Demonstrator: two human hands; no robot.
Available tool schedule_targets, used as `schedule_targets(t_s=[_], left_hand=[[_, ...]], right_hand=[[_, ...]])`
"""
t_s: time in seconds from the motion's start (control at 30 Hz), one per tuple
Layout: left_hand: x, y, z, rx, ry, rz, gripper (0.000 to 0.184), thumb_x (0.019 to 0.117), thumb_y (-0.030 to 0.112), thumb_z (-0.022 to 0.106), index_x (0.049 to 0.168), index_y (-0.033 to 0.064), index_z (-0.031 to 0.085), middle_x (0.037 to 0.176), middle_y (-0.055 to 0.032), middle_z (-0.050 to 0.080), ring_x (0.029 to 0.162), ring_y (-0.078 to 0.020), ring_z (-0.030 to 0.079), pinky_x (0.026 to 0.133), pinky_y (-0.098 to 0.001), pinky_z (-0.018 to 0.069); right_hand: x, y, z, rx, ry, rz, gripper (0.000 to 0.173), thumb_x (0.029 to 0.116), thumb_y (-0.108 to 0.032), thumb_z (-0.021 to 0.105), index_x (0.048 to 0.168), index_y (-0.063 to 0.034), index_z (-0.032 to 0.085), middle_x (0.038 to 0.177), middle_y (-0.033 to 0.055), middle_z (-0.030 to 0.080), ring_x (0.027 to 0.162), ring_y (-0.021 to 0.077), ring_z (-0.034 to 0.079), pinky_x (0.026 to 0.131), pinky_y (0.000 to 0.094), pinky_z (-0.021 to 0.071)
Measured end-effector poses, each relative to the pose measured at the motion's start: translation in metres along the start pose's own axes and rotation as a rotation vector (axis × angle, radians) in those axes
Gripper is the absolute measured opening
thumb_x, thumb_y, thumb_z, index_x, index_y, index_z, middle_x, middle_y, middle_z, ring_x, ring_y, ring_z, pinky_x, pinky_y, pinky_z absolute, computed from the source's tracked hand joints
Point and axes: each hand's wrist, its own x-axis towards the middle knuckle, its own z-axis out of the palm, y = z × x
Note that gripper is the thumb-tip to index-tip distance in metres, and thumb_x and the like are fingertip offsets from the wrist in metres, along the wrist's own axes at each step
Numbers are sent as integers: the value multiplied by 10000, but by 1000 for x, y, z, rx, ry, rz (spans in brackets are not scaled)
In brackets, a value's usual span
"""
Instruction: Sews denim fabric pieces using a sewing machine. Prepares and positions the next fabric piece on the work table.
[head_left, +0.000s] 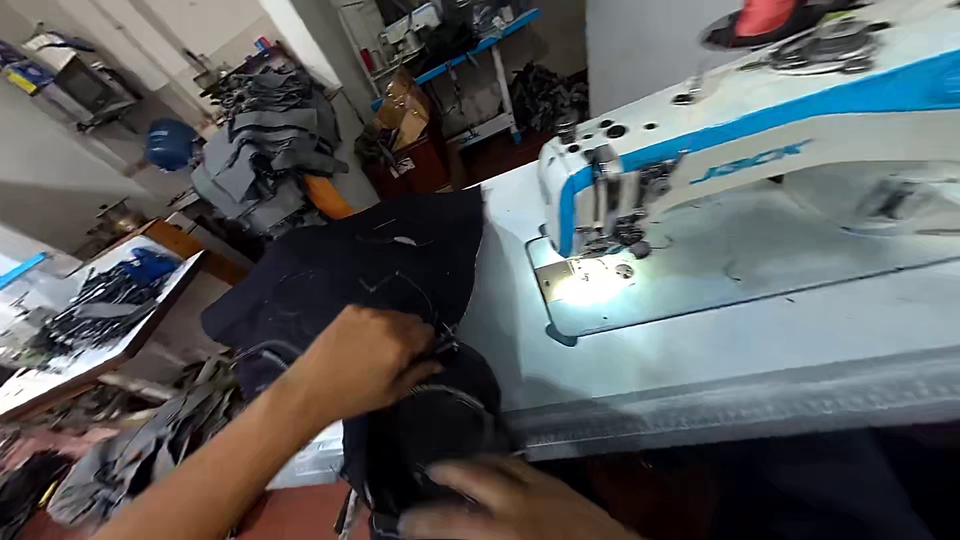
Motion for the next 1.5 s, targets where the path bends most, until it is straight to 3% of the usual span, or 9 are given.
schedule_targets(t_s=[0.07,0.13,0.2,0.37,0.47,0.6,0.73,1.0,1.5], left_hand=[[22,17,18,-46,-8,-9,328,966,350,597,770,96,665,668,-34,619,589,-204,649,492,-421,523],[36,23,27,-83,-86,-97,290,965,296,618,798,64,669,689,-76,631,619,-260,664,527,-479,532],[47,18,25,-100,-217,-225,270,971,276,626,859,37,684,757,-128,674,711,-334,697,612,-559,547],[37,13,24,-77,-9,-326,234,891,321,664,775,118,683,619,-29,601,551,-238,631,480,-510,513],[38,57,71,-81,87,-200,224,925,282,601,811,114,696,794,-49,682,754,-248,699,625,-514,568],[47,75,126,-319,104,11,164,953,177,571,908,68,684,1191,-124,707,1233,-282,648,1056,-519,520],[52,54,113,-484,518,-60,168,973,216,634,868,97,687,1102,-54,757,1112,-172,718,921,-355,628],[56,72,161,-569,405,5,200,1008,159,644,1168,83,736,1182,-66,737,1205,-164,673,1046,-342,562],[59,96,147,-73,332,112,296,1023,18,488,1204,18,723,1196,-126,741,1178,-264,691,1053,-431,535]], right_hand=[[41,55,27,-175,200,105,367,987,-395,582,892,-74,731,975,114,728,967,305,711,837,517,574],[56,104,31,-104,-130,372,535,1068,-396,499,1386,27,580,1460,228,560,1418,380,470,1202,577,281],[55,123,25,-112,-227,301,572,1080,-392,477,1516,-22,453,1600,195,411,1519,349,331,1245,538,217],[-31,89,10,-268,136,266,434,1046,-440,515,1146,-73,724,1321,120,683,1268,326,629,1013,521,540],[-72,107,15,-510,252,485,622,977,-686,434,1247,-203,717,1440,114,613,1359,409,541,1056,720,416],[-94,124,13,-581,388,548,560,971,-696,441,1259,-302,715,1430,118,603,1379,378,509,1092,613,425],[-94,124,13,-590,392,543,549,961,-715,437,1285,-355,695,1384,124,622,1341,367,537,1070,609,437],[-112,130,27,-630,647,333,374,980,-568,603,1014,-221,739,887,18,635,925,189,631,967,414,483],[-109,129,23,-674,580,372,392,982,-588,577,1029,-246,762,1100,-1,698,1035,186,630,968,402,474]])
